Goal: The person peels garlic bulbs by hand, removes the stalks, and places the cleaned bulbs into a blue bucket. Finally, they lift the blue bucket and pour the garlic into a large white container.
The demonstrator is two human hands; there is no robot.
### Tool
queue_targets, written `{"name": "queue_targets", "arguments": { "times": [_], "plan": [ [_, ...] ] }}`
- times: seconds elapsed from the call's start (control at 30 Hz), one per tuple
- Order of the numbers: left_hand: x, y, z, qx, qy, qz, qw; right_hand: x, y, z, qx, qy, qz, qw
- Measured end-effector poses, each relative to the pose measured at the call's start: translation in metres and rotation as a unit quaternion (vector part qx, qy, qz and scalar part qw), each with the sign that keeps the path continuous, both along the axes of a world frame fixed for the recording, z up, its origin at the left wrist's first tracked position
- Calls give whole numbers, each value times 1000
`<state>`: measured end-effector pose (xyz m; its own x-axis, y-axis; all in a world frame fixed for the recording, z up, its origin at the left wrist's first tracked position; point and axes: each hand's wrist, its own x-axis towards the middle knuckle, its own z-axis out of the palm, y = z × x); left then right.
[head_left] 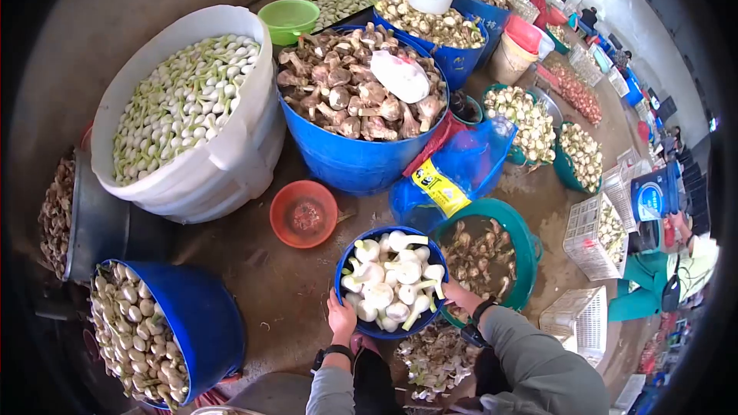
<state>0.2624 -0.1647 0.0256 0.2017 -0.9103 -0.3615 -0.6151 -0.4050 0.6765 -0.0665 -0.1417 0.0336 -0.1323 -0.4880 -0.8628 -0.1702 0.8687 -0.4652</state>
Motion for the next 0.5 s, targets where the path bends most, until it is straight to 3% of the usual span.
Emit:
{"name": "queue_targets", "arguments": {
  "times": [0.1, 0.17, 0.2, 0.27, 0.3, 0.33, 0.4, 0.43, 0.5],
  "plan": [
    [4, -2, -16, -5, 39, 0, 999, 6, -1, -3, -1, 12, -59, 998],
    [13, -7, -29, 33, 38, -25, 998, 0, 15, -42, -31, 85, -102, 991],
    [18, -14, -25, 65, 38, -44, 996, 0, 16, -41, -75, -2, -117, 990],
    [20, -34, -15, 160, 19, -40, 986, 4, 14, -41, -106, 65, -78, 989],
    [23, -40, -17, 178, 11, -60, 982, 14, 3, -4, -45, 95, -85, 991],
    [23, -47, -14, 197, 5, -81, 977, 19, 6, -4, -129, 101, -105, 981],
    [20, -55, -9, 216, 26, -71, 973, 25, 4, -6, -94, 207, -125, 966],
    [20, -57, -5, 232, 55, -61, 969, 22, 3, -3, -91, 201, -125, 967],
    [22, -55, -12, 234, 24, -72, 969, 16, 1, 8, -97, 67, -126, 985]
  ]
}}
